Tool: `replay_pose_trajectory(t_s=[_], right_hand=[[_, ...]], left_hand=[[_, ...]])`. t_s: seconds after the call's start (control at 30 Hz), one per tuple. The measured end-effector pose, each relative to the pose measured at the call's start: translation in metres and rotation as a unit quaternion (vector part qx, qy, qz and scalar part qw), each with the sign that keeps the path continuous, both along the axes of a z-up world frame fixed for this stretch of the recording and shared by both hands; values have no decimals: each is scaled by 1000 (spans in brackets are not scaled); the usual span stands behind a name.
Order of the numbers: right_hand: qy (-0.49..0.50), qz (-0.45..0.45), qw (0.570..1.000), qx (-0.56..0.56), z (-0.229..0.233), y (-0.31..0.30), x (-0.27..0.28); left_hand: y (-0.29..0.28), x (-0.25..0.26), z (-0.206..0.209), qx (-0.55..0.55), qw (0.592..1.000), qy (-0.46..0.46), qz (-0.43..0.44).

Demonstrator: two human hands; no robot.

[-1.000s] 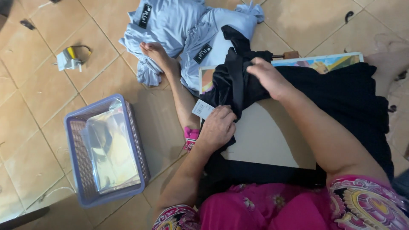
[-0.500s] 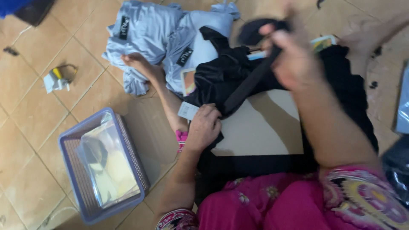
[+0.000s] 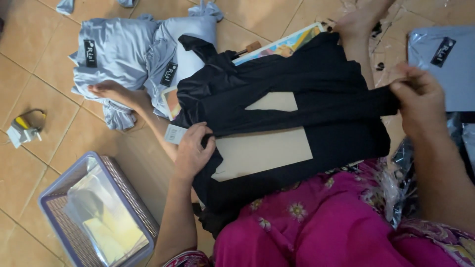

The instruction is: The person folds a light blue shirt and a black shirt, placing a cardboard insert inside each one and smoothing them down by hand.

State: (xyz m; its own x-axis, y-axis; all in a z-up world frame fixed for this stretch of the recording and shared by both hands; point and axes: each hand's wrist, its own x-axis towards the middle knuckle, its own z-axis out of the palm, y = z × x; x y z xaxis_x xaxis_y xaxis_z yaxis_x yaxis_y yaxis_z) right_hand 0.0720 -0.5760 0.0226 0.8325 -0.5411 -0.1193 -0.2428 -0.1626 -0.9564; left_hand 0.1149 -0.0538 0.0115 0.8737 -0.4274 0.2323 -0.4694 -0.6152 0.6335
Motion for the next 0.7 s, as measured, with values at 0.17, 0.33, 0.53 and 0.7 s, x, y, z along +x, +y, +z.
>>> replay_pose_trajectory(t_s=[0.17, 0.33, 0.53, 0.7], right_hand=[[-69, 33, 995, -70, -22, -10, 13], [-122, 57, 985, -110, -32, -7, 56], [-102, 87, 977, -163, -91, -14, 87], [-71, 114, 981, -143, -79, -17, 77]], left_hand=[[-7, 8, 19, 28, 998, 49, 18], [-20, 19, 24, 97, 971, 142, 165], [-32, 29, 10, 202, 962, 48, 179], [-29, 31, 2, 234, 961, -45, 142]])
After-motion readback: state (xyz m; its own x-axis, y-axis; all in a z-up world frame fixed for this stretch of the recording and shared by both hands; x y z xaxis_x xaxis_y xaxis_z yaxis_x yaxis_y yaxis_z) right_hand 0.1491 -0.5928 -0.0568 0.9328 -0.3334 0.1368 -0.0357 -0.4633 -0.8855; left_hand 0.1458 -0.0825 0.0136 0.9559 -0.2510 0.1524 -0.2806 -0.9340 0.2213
